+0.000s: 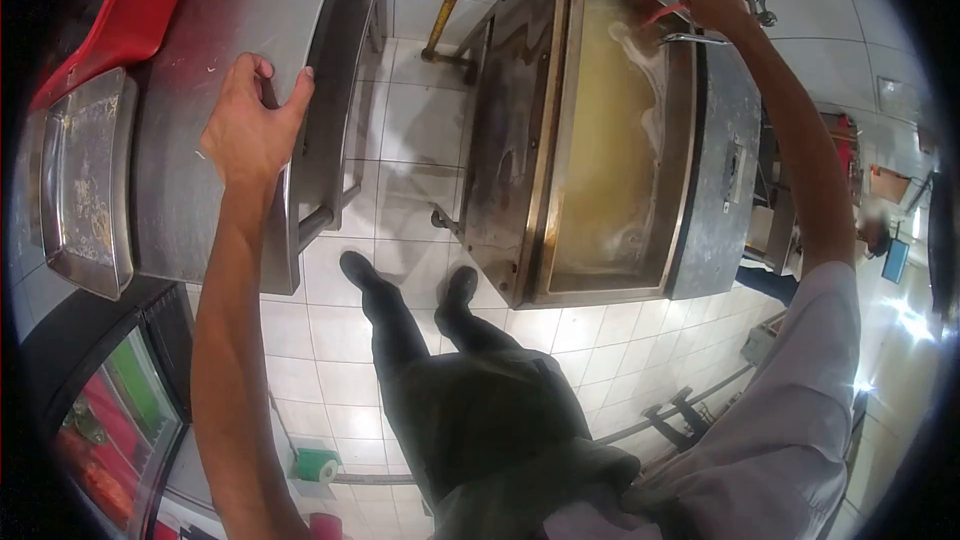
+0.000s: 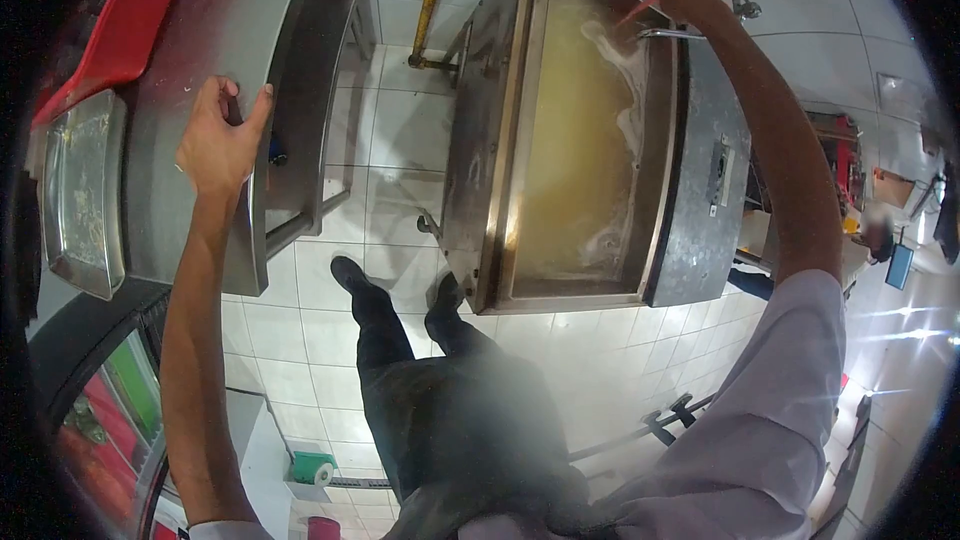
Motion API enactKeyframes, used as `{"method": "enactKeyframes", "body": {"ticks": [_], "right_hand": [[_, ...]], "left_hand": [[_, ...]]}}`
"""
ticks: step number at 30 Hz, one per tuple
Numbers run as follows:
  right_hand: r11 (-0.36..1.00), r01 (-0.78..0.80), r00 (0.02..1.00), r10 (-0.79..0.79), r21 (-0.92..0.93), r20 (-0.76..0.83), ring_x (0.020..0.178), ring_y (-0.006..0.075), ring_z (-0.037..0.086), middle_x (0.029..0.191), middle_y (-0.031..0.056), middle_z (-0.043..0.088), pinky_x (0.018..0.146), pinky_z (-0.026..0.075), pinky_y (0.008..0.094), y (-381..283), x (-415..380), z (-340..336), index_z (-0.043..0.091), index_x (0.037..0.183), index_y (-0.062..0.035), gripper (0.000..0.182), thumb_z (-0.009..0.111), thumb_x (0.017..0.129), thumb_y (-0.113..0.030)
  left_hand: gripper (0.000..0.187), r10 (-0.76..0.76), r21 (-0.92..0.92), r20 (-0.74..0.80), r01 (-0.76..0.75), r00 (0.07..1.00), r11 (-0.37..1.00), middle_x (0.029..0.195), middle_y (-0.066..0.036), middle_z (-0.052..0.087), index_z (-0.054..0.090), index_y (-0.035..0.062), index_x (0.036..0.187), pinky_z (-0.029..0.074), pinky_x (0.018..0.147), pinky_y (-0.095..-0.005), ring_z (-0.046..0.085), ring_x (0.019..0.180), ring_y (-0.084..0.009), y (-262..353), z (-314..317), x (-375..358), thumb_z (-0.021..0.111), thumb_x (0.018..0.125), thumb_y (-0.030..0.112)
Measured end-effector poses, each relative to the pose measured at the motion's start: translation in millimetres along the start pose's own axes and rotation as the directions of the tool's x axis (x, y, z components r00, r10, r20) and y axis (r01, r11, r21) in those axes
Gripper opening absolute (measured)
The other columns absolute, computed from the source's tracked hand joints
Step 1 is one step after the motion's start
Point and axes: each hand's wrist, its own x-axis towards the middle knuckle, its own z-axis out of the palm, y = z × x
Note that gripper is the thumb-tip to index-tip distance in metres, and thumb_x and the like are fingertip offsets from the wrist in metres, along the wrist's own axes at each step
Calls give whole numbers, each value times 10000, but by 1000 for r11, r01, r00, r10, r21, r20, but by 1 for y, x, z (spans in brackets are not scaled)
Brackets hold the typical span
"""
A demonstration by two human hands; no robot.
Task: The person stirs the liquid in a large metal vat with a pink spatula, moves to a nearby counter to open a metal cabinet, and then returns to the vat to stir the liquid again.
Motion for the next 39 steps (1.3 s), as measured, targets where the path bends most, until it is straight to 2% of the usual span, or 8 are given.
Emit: {"method": "enactKeyframes", "body": {"ticks": [2, 5, 11, 14, 17, 23, 29, 39], "right_hand": [[998, 20, 1000, -20, 58, 10, 1028, 315, 672, 1023, 146, 690, 839, 553, 467, -1, 7, -2, 648, 1029, -92, 185, 607, 902, -219], [992, 75, 989, -62, 98, -131, 935, 312, 692, 974, 92, 716, 798, 555, 449, -7, 16, 6, 720, 947, -168, 128, 623, 870, -202], [989, 86, 986, -101, -117, -129, 899, 323, 692, 957, 100, 712, 752, 554, 455, -15, 23, 5, 686, 928, -140, 108, 607, 858, -163], [976, 85, 996, -91, -201, -18, 966, 337, 694, 984, 146, 705, 793, 567, 473, -12, 11, -10, 659, 987, -67, 163, 593, 898, -186], [992, 126, 990, -127, -31, -54, 945, 340, 702, 976, 152, 711, 773, 572, 474, -6, 13, -11, 659, 978, -50, 165, 601, 888, -176], [991, 65, 995, -74, -116, -73, 949, 359, 696, 988, 173, 704, 779, 567, 479, -1, 9, 12, 650, 995, -39, 181, 615, 880, -174], [998, 66, 992, -65, 5, -107, 944, 374, 689, 982, 173, 693, 785, 562, 480, 1, 0, 5, 634, 987, -54, 160, 613, 876, -167], [1000, -10, 997, 8, -16, -81, 958, 371, 689, 983, 185, 692, 782, 560, 483, 1, 0, 2, 639, 1001, -60, 175, 640, 852, -152]], "left_hand": [[420, -17, 13, 22, 17, 1000, 1000, 781, -6, 554, 568, 141, 940, 441, 643, -369, 556, 682, -191, 3, -1, 0, 728, 821, 511], [423, -4, 7, 6, 4, 1000, 1000, 779, -8, 549, 566, 142, 942, 443, 646, -371, 554, 681, -193, 1, 1, 0, 726, 820, 515], [431, 2, 5, -3, -2, 1000, 1000, 770, -9, 550, 562, 142, 945, 443, 649, -365, 553, 680, -191, 0, 2, 0, 727, 816, 518], [425, 21, -7, -25, -22, 999, 1000, 765, -10, 555, 564, 143, 939, 442, 649, -365, 557, 682, -187, -2, 4, 0, 729, 815, 514], [423, 15, -4, -15, -15, 1000, 1000, 766, -9, 561, 562, 143, 936, 443, 649, -367, 563, 686, -184, -2, 3, 0, 733, 812, 510], [417, -25, -22, 24, 26, 999, 999, 829, -12, 606, 559, 131, 938, 464, 666, -374, 601, 713, -213, 2, -1, 1, 734, 798, 483], [421, -34, -6, 30, 34, 999, 999, 824, -12, 600, 559, 132, 937, 461, 666, -377, 598, 715, -220, 2, 0, 0, 736, 795, 487], [426, -33, -11, 27, 33, 999, 999, 830, -20, 596, 557, 130, 939, 460, 664, -380, 601, 727, -225, 3, -4, 1, 727, 800, 495]]}}
